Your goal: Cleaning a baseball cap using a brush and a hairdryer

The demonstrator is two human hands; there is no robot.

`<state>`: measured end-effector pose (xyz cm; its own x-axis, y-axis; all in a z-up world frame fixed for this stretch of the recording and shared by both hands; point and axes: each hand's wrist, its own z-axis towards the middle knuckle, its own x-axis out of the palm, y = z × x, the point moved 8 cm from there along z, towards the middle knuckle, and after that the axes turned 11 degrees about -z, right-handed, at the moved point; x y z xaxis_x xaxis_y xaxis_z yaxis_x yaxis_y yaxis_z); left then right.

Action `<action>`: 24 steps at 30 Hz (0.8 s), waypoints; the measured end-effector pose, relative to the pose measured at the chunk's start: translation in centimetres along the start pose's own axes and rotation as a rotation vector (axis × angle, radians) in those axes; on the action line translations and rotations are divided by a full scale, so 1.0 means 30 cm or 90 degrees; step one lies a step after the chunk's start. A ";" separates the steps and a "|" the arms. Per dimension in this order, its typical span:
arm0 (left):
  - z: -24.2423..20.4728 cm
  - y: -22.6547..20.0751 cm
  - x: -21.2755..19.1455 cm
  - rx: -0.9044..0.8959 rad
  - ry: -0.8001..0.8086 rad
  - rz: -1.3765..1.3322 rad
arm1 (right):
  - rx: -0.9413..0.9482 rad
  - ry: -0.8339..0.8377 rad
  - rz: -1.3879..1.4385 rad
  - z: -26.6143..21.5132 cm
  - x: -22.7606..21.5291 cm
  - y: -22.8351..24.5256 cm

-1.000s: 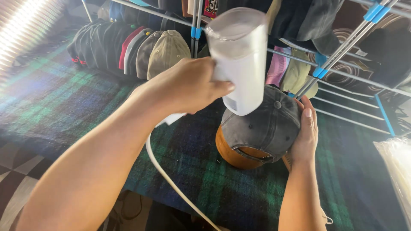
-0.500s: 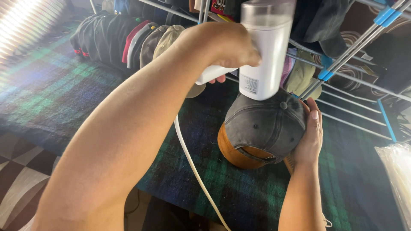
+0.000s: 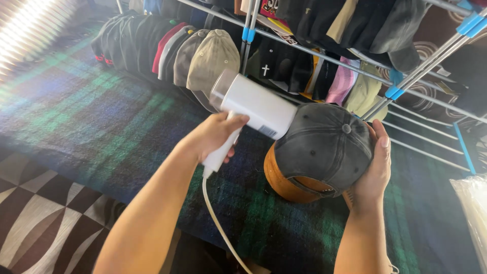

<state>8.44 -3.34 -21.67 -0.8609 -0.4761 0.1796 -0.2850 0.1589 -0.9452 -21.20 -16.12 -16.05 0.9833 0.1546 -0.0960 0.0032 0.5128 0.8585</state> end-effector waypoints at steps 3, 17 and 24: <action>0.010 0.135 -0.029 -0.027 -0.025 -0.058 | -0.004 -0.003 0.013 0.013 -0.013 -0.037; -0.368 -0.350 0.156 0.067 -0.021 0.504 | 0.128 -0.014 0.057 0.057 -0.070 -0.117; -0.428 -0.501 0.444 0.146 0.085 0.747 | 0.147 0.022 0.028 0.047 -0.068 -0.082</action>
<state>-4.15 -0.95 -1.57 -0.5865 -0.0480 -0.8086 0.7714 0.2714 -0.5756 -22.97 -18.87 -17.25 0.9767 0.2034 -0.0691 0.0054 0.2980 0.9545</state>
